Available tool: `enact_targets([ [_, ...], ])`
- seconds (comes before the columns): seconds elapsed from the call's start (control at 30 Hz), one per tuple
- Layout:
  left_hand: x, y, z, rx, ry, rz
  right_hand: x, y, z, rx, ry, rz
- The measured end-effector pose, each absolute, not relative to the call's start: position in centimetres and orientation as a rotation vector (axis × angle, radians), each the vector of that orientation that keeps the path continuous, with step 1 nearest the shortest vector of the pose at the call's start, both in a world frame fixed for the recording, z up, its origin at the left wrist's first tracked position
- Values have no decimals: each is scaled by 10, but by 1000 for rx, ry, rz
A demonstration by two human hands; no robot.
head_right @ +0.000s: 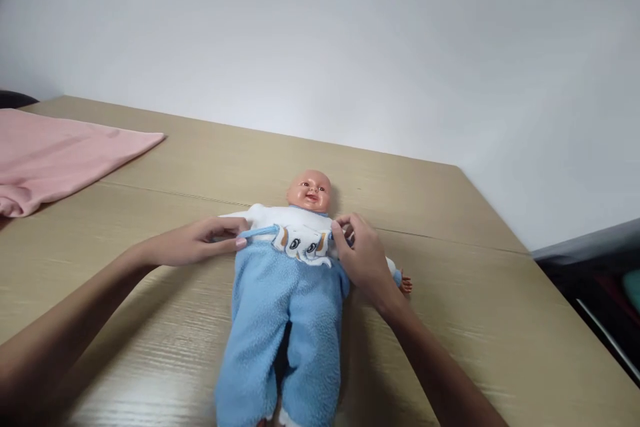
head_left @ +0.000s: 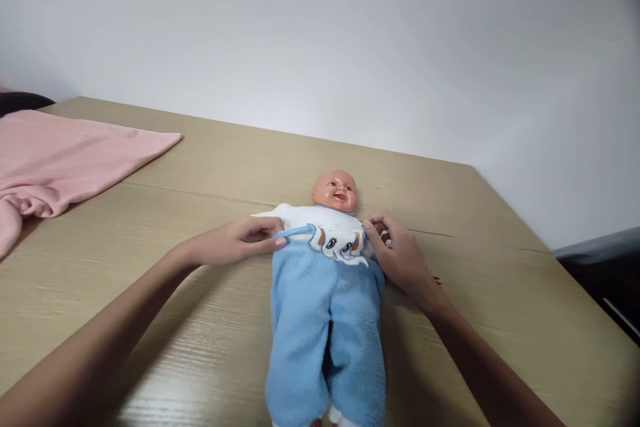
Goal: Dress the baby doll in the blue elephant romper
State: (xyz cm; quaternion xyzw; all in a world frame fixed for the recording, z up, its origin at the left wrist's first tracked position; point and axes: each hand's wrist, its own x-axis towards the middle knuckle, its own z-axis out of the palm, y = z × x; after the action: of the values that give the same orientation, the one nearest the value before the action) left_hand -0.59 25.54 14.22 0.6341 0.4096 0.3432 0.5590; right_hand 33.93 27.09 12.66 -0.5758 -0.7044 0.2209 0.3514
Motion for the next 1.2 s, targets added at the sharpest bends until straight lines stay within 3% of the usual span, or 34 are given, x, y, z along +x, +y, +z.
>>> enact_targets([
  [0.07,-6,251,140,1627,965,725,323,271,138,-1386,-1887,391],
  [0.17,6,242,123,1593,1059,978,290,278,162,-1189,-2062,275],
  [0.33,38,220,77,1314,1172,1502,221,318,194,-1080,-2579,522],
  [0.47,46,208,61,1216,1142,1576,169,357,186,-803,-3137,678],
  [0.57,45,206,59,1189,1154,1569,144,367,166,-483,-3312,419],
  [0.67,45,205,57,1230,1142,1549,138,361,153,-414,-3311,205],
  [0.77,45,204,55,1295,1106,1545,148,353,155,-425,-3242,210],
  [1.0,38,194,47,1644,1051,1542,196,344,167,-504,-2697,742],
  [1.2,36,190,54,1651,984,1948,220,342,157,-365,-2615,843],
])
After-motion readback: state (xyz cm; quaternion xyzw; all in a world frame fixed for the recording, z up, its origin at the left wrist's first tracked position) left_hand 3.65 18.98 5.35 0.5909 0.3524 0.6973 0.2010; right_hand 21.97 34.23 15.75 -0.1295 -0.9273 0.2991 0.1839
